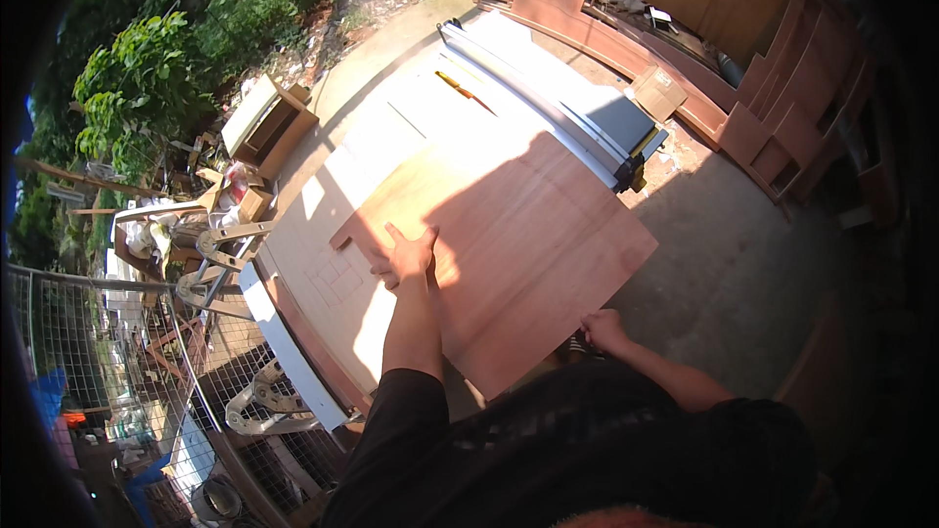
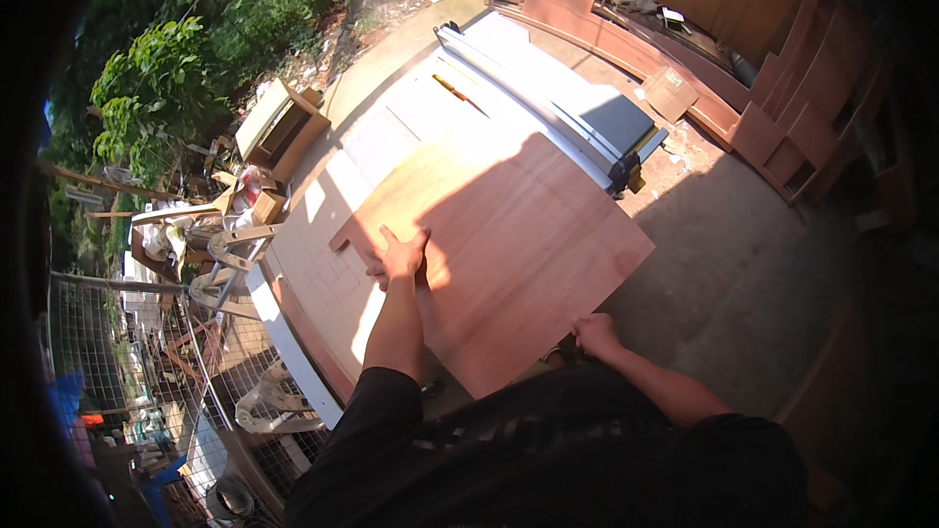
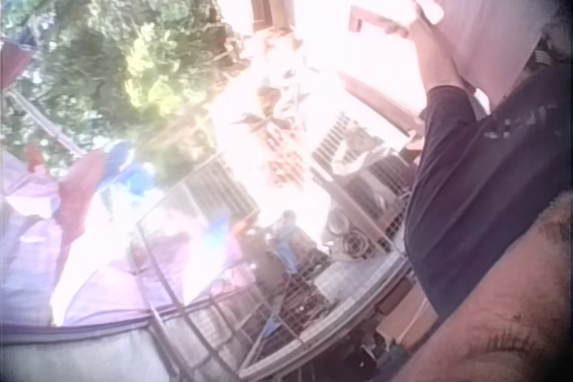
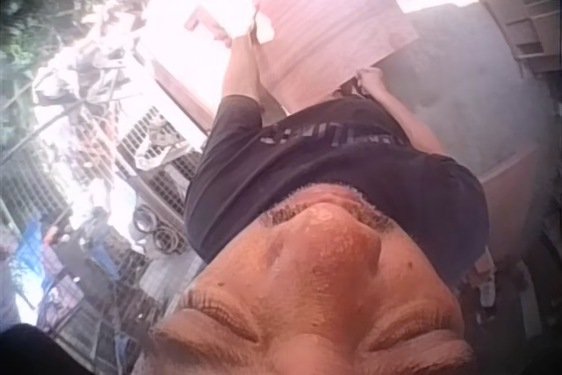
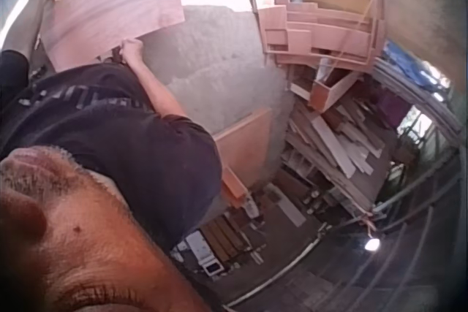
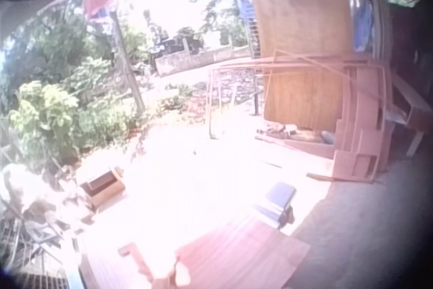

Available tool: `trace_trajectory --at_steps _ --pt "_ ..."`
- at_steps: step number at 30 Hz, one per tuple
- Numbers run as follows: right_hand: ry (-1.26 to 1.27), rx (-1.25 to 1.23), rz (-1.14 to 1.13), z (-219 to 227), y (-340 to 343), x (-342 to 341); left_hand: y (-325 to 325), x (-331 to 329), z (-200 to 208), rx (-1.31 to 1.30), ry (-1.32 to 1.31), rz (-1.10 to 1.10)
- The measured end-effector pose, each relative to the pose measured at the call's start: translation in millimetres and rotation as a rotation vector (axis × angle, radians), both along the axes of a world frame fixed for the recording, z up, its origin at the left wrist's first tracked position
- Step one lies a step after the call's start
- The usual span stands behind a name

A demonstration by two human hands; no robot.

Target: The person positions a large sheet of plywood on a table saw and pushes it through the blade to make a straight cut. They repeat this process with another sheet, guiding the wood with both hands and collecting the cut pieces.

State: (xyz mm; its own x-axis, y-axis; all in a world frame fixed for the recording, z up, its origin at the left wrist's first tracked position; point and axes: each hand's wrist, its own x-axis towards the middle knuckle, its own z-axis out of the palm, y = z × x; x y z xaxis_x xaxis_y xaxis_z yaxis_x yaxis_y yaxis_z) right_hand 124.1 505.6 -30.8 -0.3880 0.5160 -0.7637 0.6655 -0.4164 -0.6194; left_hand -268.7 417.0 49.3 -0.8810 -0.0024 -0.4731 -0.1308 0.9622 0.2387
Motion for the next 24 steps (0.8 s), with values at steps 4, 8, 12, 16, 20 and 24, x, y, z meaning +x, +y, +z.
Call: trace_trajectory --at_steps 4,8,12,16,20,24 --pt "0.075 0.012 -0.001 -16 0 -4 6 0 4 -0.054 0.066 -0.009" --pt "0.113 0.043 -0.028 -29 0 -11 8 -15 -1 -0.017 0.03 -0.024" --pt "0.065 0.04 -0.004 -26 4 -25 1 -34 -14 0.023 0.067 -0.021" --pt "0.056 0.034 -0.025 -18 7 -34 6 -43 -15 0.036 0.05 -0.023" --pt "0.032 0.058 -0.026 -12 10 -48 14 -47 -6 -0.015 0.084 -0.011" --pt "0.012 0.096 -0.024 -18 13 -59 11 -69 -18 0.076 0.028 -0.043"
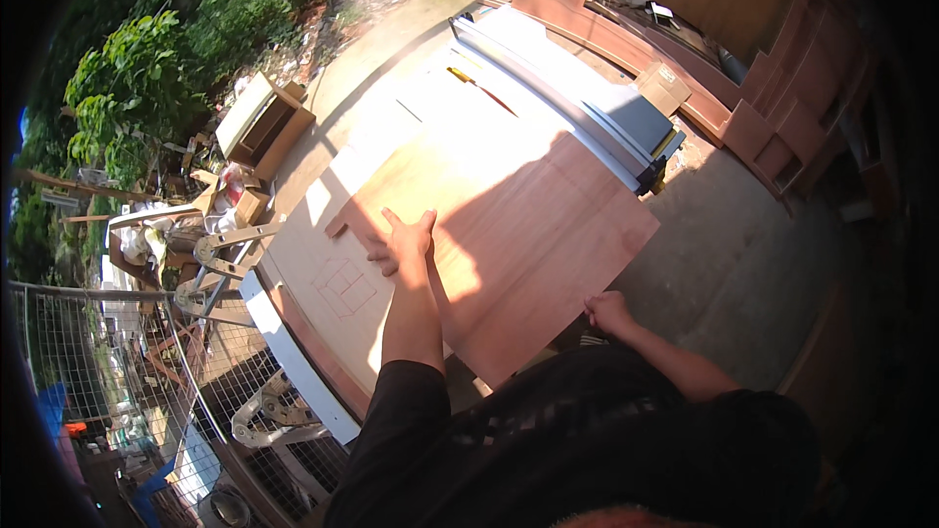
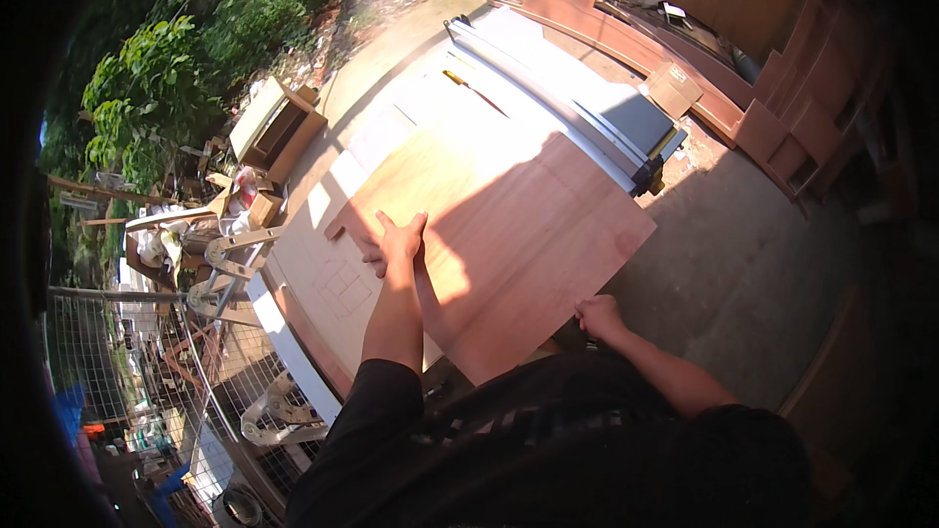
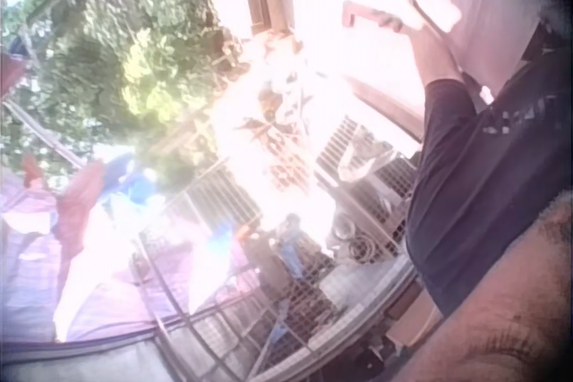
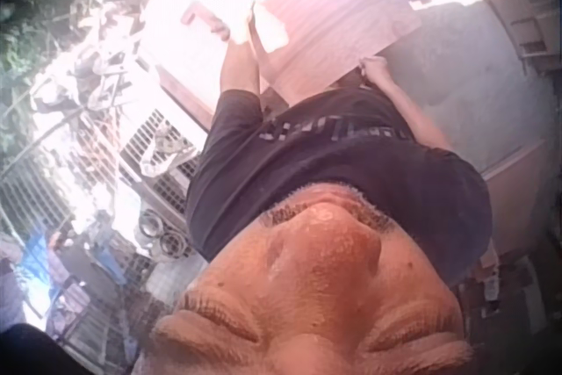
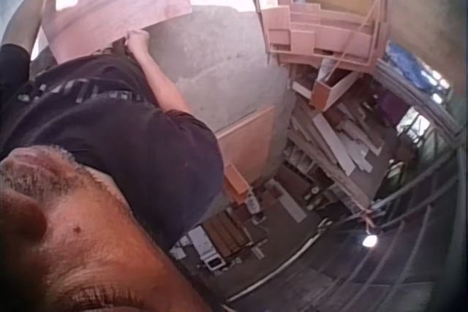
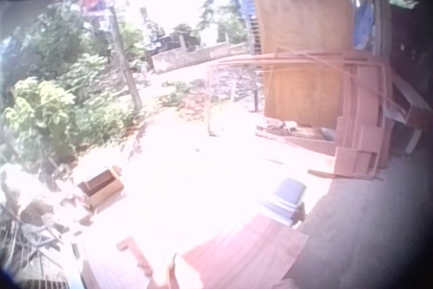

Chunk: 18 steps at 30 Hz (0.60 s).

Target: The person positions a large sheet of plywood on a table saw and pushes it through the blade to make a straight cut. They repeat this process with another sheet, guiding the wood with both hands and collecting the cut pieces.

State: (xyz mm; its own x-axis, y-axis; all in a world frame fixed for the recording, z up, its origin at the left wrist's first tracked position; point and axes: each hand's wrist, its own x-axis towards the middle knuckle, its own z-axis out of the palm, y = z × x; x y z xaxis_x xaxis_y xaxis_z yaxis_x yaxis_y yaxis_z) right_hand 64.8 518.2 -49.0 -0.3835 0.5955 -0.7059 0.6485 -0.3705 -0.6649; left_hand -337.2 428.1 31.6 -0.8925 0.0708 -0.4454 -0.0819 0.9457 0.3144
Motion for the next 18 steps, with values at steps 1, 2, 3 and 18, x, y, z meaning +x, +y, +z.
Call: trace_trajectory --at_steps 1,2,3,18 --pt "0.003 -0.003 0.001 3 1 -3 -1 -5 -5 -0.009 0.015 0.005" --pt "0.006 -0.006 0.001 6 2 -7 -1 -9 -9 -0.017 0.03 0.01" --pt "0.009 -0.009 0.002 10 3 -10 -1 -13 -14 -0.026 0.045 0.015" --pt "0.071 -0.068 -0.139 -2 5 -30 8 -22 10 -0.044 0.031 0.074"
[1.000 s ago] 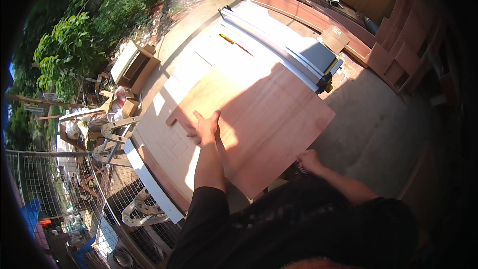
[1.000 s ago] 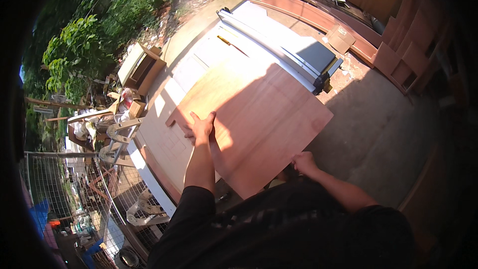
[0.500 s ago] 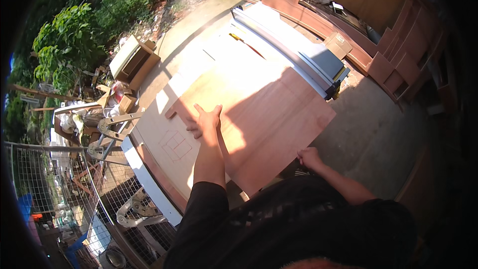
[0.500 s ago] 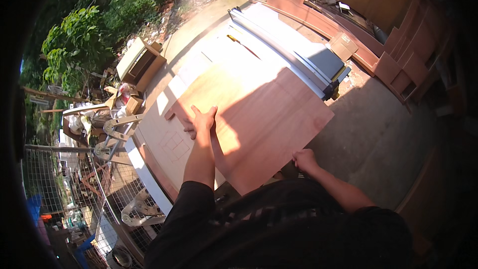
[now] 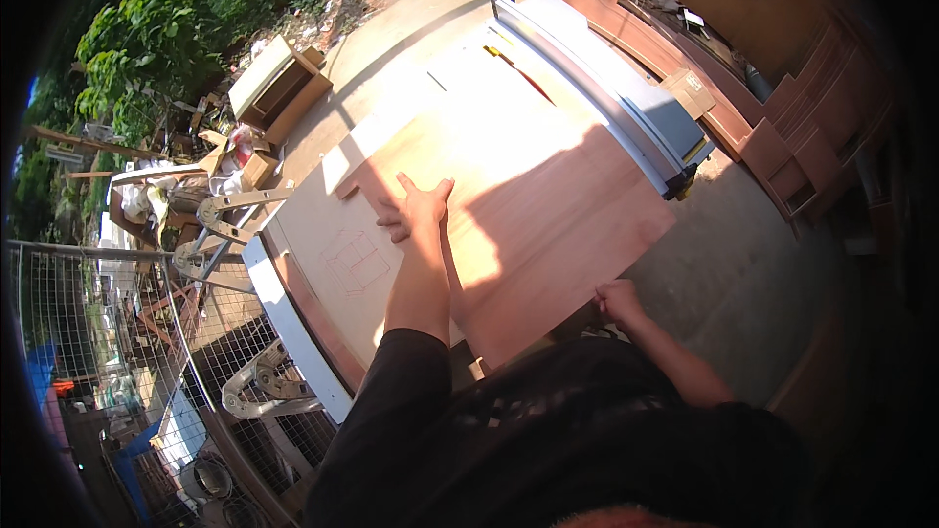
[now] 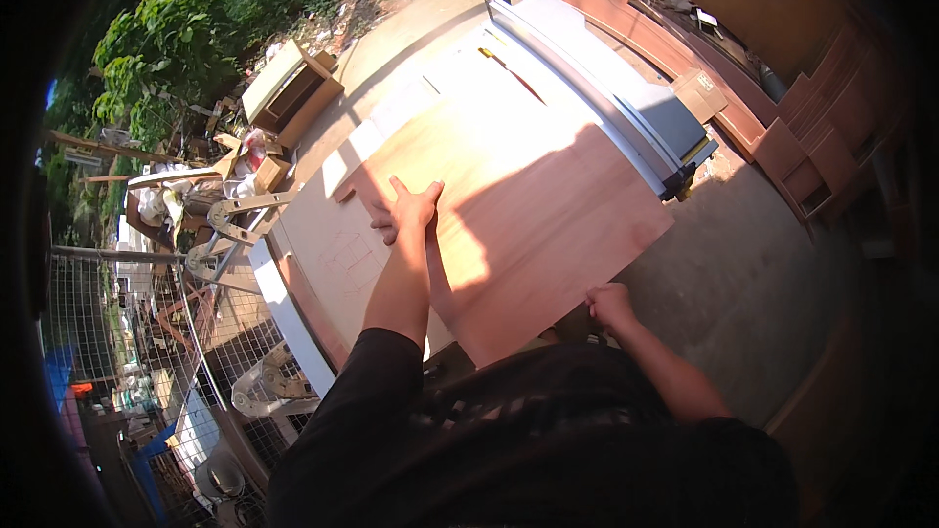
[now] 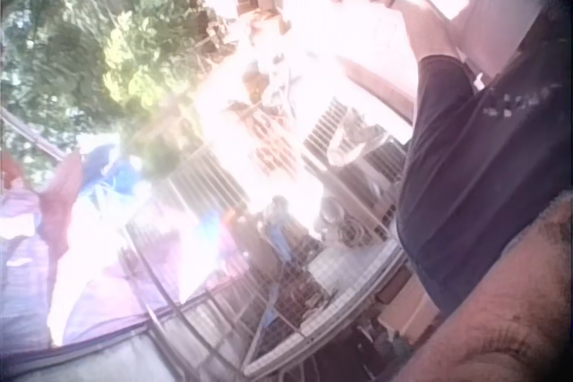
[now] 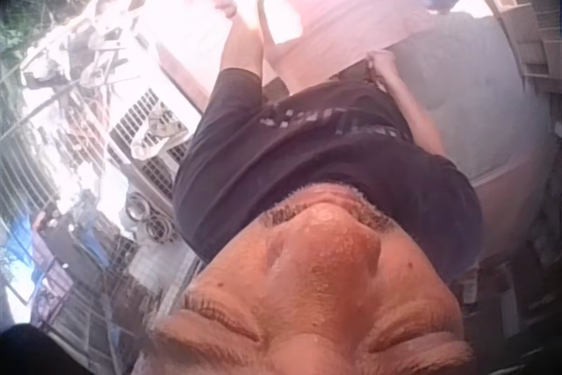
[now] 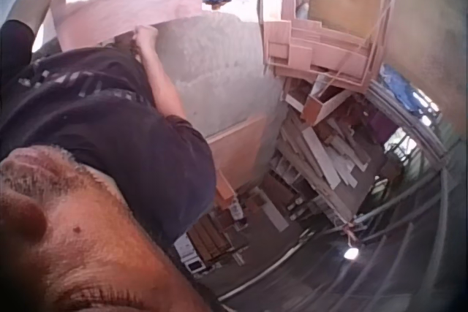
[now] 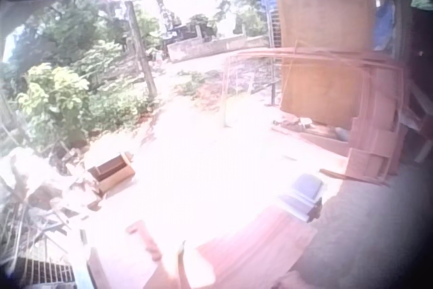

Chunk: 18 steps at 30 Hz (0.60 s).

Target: The person positions a large sheet of plywood on a table saw and pushes it through the blade to make a straight cut. They repeat this process with another sheet, guiding the wood with both hands and collecting the cut pieces.

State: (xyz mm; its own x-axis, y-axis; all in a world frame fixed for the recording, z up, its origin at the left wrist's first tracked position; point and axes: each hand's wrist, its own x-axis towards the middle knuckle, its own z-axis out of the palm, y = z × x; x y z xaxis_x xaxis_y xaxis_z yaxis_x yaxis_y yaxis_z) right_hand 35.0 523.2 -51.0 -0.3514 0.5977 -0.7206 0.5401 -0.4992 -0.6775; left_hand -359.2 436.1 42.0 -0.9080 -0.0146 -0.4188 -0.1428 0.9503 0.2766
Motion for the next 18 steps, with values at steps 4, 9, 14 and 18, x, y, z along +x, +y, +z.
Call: trace_trajectory --at_steps 4,9,14,18 --pt "0.038 -0.004 0.01 8 1 4 4 6 5 -0.01 0.035 -0.008" --pt "0.07 0.027 0.037 5 0 0 -15 -3 -29 0.051 0.117 -0.067" --pt "0.102 0.017 0.109 9 2 -8 -89 -3 -77 0.206 0.318 -0.275" --pt "0.08 -0.084 0.11 6 8 -1 -105 86 -60 -0.025 0.194 -0.061"
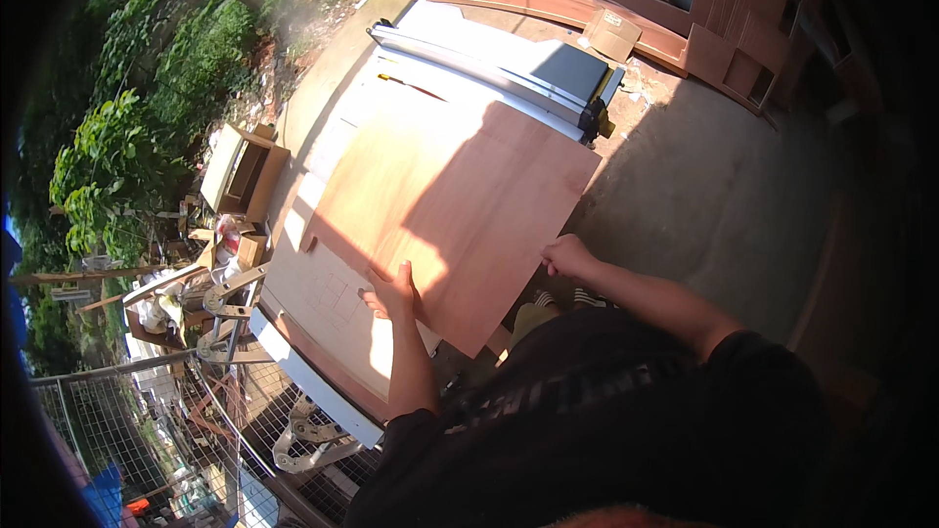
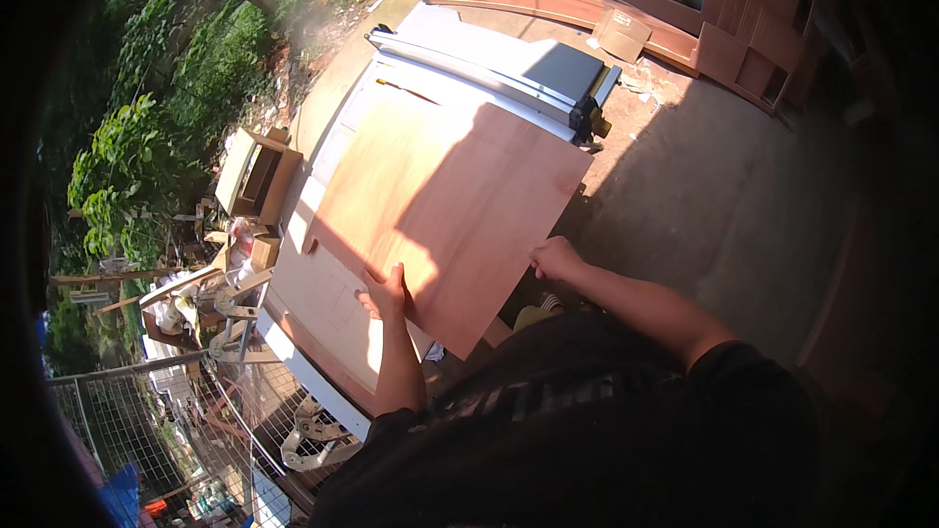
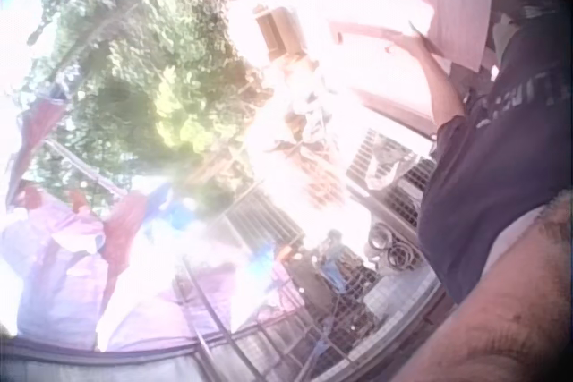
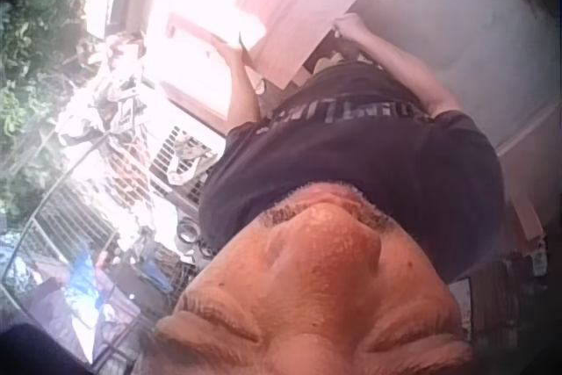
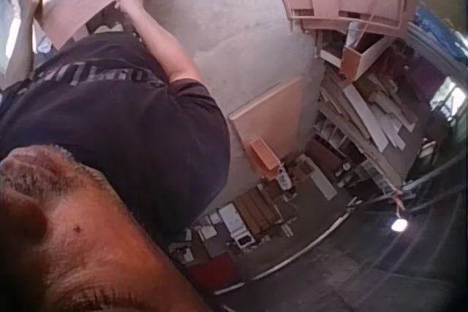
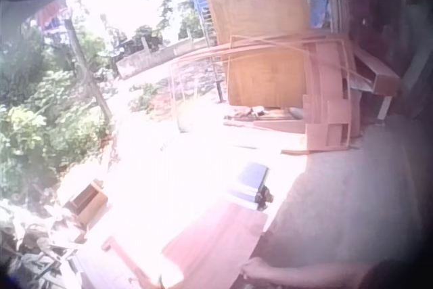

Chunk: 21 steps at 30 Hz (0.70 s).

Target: The person positions a large sheet of plywood on a table saw and pushes it through the blade to make a straight cut. They repeat this process with another sheet, guiding the wood with both hands and collecting the cut pieces.

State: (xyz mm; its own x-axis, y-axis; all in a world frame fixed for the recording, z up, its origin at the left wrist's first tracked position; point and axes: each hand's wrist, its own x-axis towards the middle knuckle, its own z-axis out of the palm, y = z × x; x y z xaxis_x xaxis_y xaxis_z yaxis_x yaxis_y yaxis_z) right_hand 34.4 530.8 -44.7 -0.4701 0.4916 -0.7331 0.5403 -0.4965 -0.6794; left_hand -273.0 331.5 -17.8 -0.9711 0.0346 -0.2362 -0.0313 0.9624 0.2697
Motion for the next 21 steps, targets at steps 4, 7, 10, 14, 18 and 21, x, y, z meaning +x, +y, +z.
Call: trace_trajectory --at_steps 4,7,10,14,18,21 --pt "-0.029 -0.028 0.024 19 6 -2 -12 43 -8 0.168 0.039 -0.073" --pt "0.013 0.083 -0.008 3 1 1 -7 42 -8 0.194 0.028 -0.065" --pt "0.05 0.163 -0.07 1 -7 0 -3 43 -5 0.171 0.005 -0.07" --pt "0.011 0.178 -0.095 -6 -7 -6 -4 41 -6 0.167 0.023 -0.071" --pt "0.008 0.247 -0.065 -12 -7 -10 -5 38 -9 0.166 0.044 -0.089" --pt "-0.018 0.224 -0.088 -5 -7 -15 -5 34 -8 0.156 0.06 -0.102"
